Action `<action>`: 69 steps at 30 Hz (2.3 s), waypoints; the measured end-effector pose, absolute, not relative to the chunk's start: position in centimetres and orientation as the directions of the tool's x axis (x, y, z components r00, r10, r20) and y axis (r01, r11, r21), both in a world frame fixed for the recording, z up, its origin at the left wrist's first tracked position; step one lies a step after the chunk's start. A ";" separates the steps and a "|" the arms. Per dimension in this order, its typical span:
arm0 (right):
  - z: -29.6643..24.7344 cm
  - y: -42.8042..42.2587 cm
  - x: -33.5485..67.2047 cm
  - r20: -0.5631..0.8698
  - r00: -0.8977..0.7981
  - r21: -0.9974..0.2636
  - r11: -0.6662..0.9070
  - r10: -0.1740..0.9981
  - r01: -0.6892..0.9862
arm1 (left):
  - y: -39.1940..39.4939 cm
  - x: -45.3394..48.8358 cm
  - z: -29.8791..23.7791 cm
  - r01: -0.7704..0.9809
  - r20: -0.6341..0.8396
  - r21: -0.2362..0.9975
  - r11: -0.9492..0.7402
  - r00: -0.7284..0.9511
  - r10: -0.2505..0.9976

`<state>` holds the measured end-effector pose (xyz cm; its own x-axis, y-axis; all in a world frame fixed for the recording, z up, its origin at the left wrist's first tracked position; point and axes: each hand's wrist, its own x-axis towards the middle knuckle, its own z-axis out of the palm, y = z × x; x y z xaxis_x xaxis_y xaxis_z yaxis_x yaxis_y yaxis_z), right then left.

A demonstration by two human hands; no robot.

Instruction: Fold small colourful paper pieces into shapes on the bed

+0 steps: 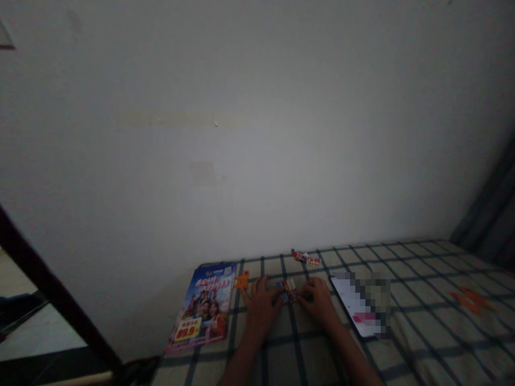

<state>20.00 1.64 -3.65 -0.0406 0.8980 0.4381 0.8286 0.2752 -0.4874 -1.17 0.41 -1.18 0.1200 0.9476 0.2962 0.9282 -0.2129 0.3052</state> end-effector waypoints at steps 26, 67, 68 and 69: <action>-2.0 2.0 19.5 0.267 -0.089 -0.477 0.212 0.959 0.853 | 0.5 -1.3 -0.4 0.926 0.237 0.324 -0.191 0.116 0.965; -2.7 1.8 19.4 0.257 -0.021 -0.359 0.116 0.966 0.926 | 0.1 -1.2 -0.6 0.910 0.272 0.340 -0.237 0.146 0.951; -2.9 1.7 19.5 0.277 -0.013 -0.366 0.118 0.961 0.923 | 0.2 -1.3 -0.6 0.903 0.268 0.353 -0.243 0.151 0.951; -3.0 1.7 19.6 0.292 -0.011 -0.374 0.125 0.956 0.919 | 0.2 -1.3 -0.6 0.898 0.260 0.365 -0.247 0.157 0.953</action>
